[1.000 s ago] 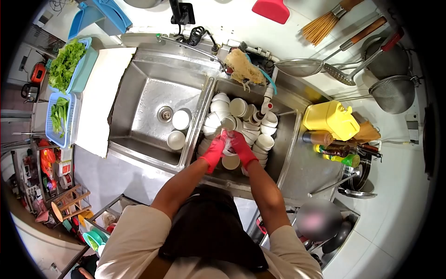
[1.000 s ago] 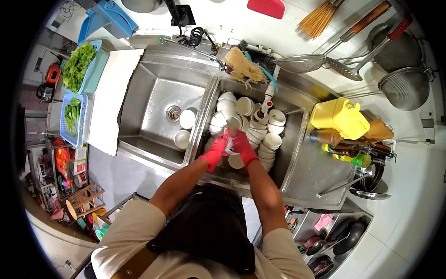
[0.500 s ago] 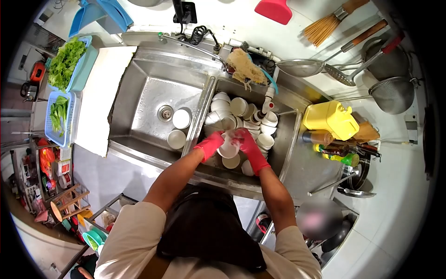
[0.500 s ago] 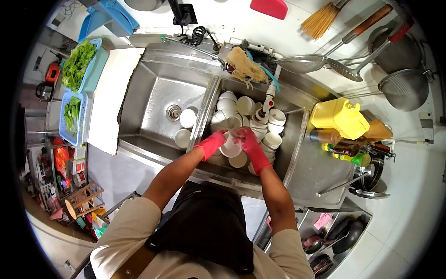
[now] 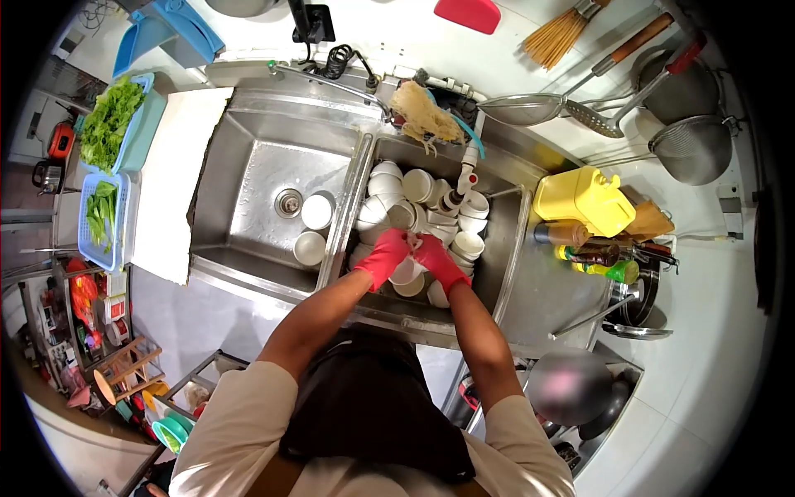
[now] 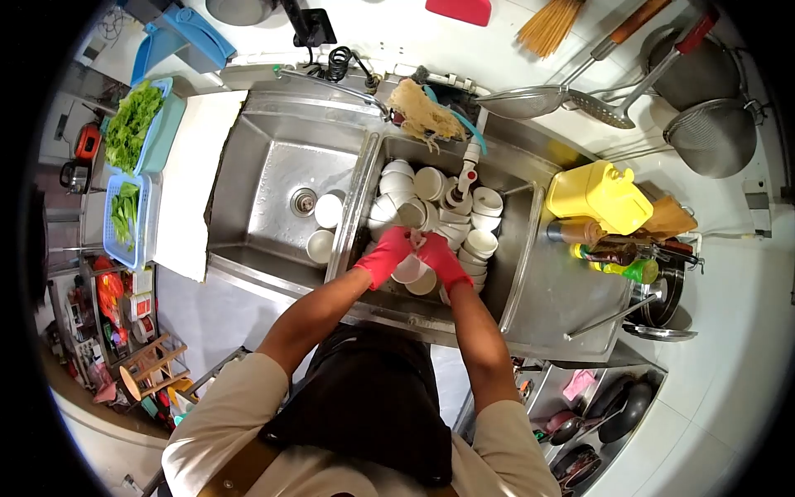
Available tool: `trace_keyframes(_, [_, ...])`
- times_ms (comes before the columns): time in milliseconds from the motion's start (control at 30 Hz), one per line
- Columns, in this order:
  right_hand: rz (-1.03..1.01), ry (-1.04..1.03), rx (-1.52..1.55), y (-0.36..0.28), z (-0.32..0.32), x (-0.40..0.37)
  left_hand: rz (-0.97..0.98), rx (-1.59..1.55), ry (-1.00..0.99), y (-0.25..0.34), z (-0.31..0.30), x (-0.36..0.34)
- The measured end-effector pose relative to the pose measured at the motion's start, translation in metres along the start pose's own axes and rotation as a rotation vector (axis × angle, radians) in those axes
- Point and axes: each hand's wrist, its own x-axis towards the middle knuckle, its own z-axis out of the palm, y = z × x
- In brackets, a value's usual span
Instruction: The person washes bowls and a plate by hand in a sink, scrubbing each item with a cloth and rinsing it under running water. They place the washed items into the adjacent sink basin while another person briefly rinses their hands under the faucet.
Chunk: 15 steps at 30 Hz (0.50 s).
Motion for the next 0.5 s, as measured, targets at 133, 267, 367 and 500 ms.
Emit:
trace_keyframes(133, [-0.086,-0.021,0.148,0.095,0.103,-0.012,0.031,-0.434,0.223,0.077,-0.019,-0.045])
trace_keyframes(267, [0.604,0.888,0.368,-0.023,0.071,-0.017,0.165,-0.95,0.793,0.065,0.02,-0.053])
trace_keyframes(367, [0.311,0.181,-0.355,0.033,0.065,-0.021,-0.002,-0.521,0.364,0.071,-0.007,-0.048])
trace_keyframes(500, [0.249,0.265,-0.168,0.035,0.091,-0.031,0.066,-0.495,0.249,0.065,-0.001,-0.052])
